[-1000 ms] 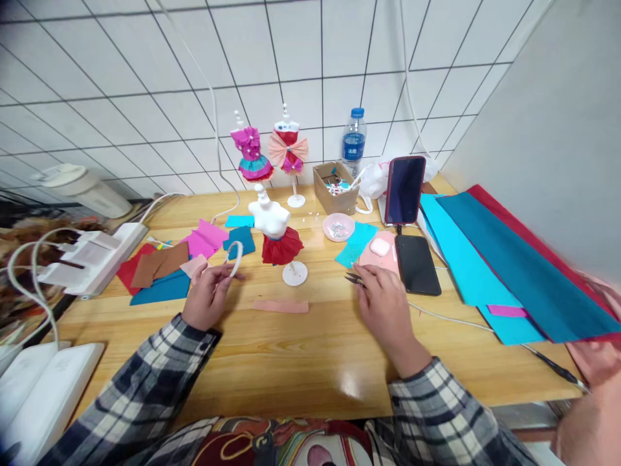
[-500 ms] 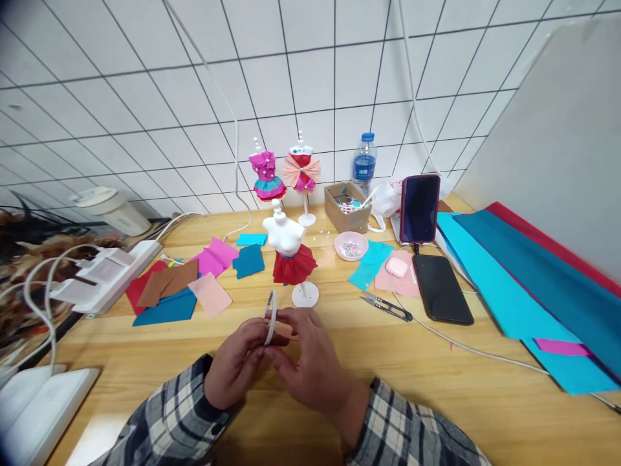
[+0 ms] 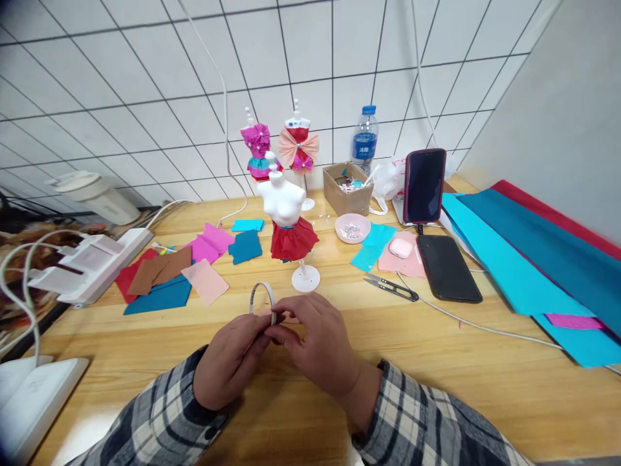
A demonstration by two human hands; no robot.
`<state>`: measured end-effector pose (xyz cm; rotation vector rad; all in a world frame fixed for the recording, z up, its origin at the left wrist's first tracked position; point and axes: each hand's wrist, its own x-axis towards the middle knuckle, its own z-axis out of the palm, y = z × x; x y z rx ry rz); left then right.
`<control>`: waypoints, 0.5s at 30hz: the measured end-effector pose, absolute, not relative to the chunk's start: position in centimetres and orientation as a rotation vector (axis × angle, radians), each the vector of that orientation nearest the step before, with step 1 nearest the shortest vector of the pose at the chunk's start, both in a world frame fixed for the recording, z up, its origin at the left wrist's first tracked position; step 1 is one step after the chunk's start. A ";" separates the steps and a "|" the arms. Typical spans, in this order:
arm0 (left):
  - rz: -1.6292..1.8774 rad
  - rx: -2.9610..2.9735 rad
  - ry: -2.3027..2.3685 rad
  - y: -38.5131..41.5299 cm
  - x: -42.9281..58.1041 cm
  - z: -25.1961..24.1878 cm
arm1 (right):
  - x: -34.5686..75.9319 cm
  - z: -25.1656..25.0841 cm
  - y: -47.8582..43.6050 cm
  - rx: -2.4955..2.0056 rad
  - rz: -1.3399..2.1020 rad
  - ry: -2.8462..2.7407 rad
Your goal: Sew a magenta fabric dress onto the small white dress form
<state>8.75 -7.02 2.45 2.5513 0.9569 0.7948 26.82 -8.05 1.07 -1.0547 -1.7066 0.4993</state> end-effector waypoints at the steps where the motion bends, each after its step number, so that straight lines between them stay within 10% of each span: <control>1: 0.806 2.569 0.979 -7.0 8.8 2.4 | 26.8 1.1 -8.0 -1.069 0.511 -1.708; 15: 0.805 2.686 1.149 -6.6 8.6 0.8 | 27.0 0.7 -7.5 -1.216 0.762 -1.795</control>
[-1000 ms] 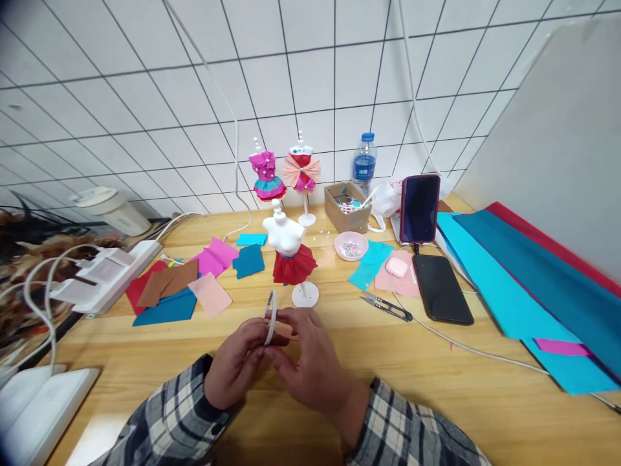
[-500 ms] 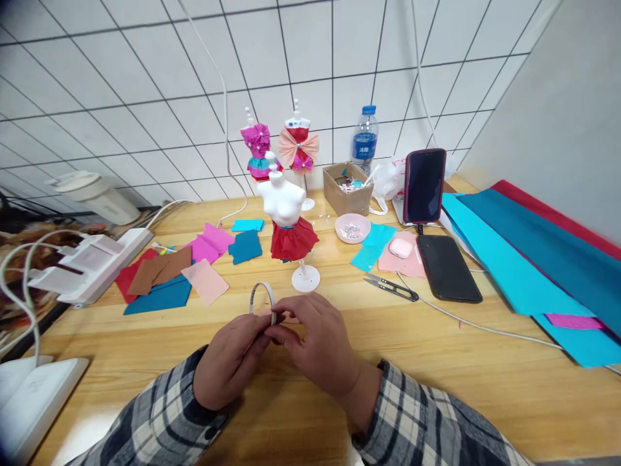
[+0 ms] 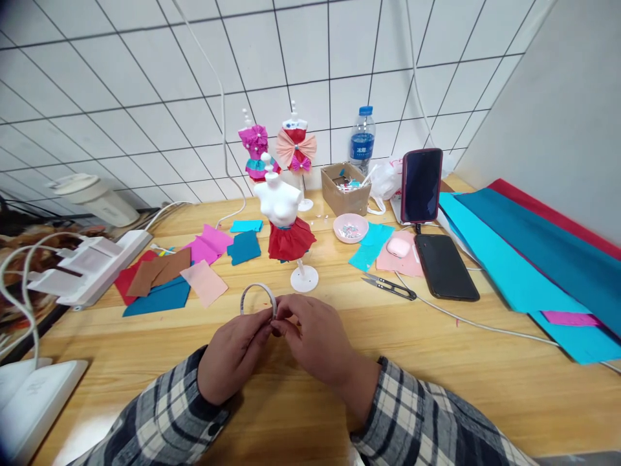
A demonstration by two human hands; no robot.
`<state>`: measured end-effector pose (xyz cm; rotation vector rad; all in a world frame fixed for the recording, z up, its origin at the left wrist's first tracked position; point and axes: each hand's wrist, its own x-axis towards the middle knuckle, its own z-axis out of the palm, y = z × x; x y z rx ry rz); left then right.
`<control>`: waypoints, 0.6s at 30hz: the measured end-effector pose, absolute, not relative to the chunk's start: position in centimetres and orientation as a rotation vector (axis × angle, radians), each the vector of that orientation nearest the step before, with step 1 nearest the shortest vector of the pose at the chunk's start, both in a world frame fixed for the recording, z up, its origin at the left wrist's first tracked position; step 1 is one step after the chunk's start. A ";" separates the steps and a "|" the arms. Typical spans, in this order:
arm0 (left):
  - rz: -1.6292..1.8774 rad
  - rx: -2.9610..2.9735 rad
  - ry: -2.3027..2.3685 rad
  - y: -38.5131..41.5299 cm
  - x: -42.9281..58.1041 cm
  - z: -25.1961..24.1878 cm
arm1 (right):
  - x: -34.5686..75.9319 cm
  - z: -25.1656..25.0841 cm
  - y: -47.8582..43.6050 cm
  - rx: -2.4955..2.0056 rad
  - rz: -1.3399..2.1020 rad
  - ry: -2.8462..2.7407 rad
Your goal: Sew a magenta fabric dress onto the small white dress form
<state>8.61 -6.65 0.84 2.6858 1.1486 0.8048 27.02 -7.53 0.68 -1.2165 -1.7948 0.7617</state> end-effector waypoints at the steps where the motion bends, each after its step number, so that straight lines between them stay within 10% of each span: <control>1: 0.814 2.668 1.147 -6.7 8.7 1.0 | 27.0 0.6 -7.6 -1.213 0.747 -1.766; 18: 0.840 2.571 1.160 -6.6 8.3 3.1 | 27.4 1.0 -7.8 -1.188 0.481 -1.758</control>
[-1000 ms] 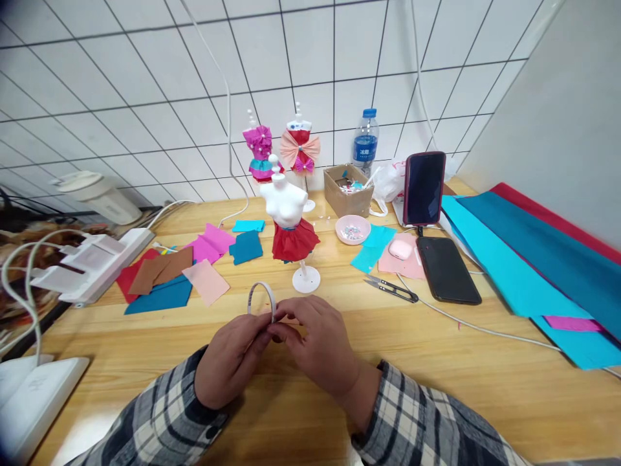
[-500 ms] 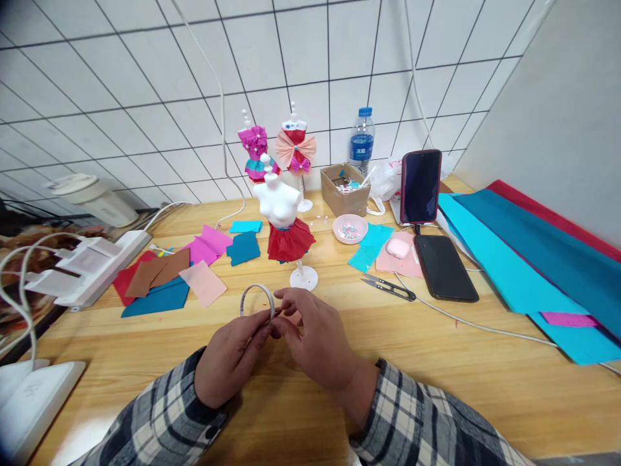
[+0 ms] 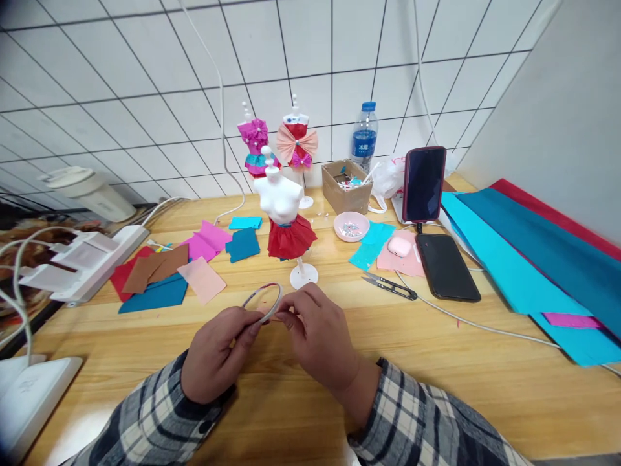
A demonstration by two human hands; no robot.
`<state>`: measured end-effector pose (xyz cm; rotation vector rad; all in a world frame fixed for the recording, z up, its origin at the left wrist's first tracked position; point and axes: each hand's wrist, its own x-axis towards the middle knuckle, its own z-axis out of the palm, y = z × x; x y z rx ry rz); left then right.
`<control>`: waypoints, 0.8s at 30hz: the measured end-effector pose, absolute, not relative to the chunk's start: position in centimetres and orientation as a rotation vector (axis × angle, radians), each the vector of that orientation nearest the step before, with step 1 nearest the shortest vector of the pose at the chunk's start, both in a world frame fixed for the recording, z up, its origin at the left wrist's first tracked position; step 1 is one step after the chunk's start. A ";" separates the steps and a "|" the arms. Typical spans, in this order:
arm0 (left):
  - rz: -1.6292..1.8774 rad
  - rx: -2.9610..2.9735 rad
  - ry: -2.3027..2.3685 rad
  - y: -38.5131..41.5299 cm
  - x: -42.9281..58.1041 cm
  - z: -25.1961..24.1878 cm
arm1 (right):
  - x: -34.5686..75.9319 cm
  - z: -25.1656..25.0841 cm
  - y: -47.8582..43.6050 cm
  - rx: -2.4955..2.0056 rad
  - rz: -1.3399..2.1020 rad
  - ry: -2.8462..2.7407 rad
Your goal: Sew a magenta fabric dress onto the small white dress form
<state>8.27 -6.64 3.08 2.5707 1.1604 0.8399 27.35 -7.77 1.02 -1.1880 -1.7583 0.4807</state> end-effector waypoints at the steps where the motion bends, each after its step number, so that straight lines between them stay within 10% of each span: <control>1: 0.876 2.574 1.171 -6.7 8.2 3.2 | 27.3 1.0 -7.9 -1.162 0.483 -1.787; 18: 1.154 2.033 1.665 -2.3 5.7 2.8 | 26.2 1.5 -7.3 -1.020 0.071 -1.903; 24: 0.991 2.353 1.639 3.8 -0.8 1.5 | 25.9 1.4 -6.9 -1.120 0.824 -1.679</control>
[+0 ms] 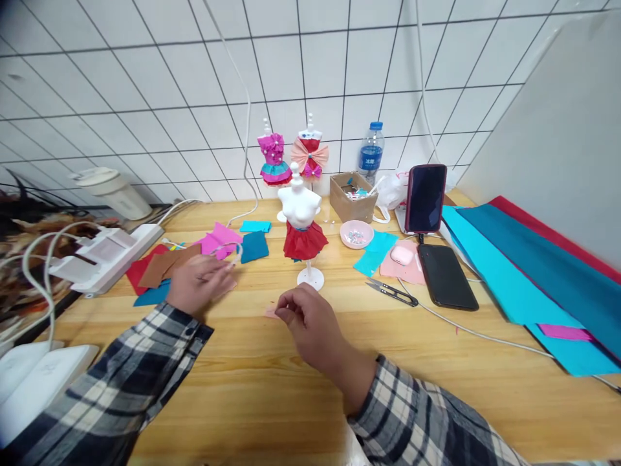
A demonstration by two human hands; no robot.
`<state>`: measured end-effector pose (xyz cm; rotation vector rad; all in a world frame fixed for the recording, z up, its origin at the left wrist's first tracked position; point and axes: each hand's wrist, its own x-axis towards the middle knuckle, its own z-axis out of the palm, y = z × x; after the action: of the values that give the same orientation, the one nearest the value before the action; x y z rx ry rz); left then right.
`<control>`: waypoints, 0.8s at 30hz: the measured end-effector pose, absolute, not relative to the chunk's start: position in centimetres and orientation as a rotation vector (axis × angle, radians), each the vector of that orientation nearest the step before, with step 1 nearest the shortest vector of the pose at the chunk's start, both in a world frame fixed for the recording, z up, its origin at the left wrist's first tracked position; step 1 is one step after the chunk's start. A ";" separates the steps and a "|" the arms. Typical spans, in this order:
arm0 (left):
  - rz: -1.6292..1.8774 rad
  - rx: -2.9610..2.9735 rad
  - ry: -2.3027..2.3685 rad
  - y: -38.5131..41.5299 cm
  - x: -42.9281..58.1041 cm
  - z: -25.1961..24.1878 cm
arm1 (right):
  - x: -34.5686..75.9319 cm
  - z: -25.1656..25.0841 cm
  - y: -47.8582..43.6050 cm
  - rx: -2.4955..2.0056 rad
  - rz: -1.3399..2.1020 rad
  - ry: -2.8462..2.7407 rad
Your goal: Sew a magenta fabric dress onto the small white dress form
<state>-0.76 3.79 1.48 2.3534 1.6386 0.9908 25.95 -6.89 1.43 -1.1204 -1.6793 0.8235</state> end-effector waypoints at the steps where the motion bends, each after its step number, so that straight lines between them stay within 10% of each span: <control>1: 0.864 2.465 1.537 4.1 -1.0 1.2 | 25.9 1.3 -6.8 -1.132 1.007 -1.603; 7: 0.728 2.615 1.613 1.9 1.5 1.8 | 25.8 0.8 -6.5 -1.161 1.568 -1.250; 24: 0.769 2.324 0.992 -4.7 8.1 3.1 | 25.8 0.6 -6.5 -1.268 1.331 -1.376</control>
<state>8.12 -4.69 3.06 2.3239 0.9917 0.7694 25.85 -6.55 0.63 -1.2685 -1.3762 1.3313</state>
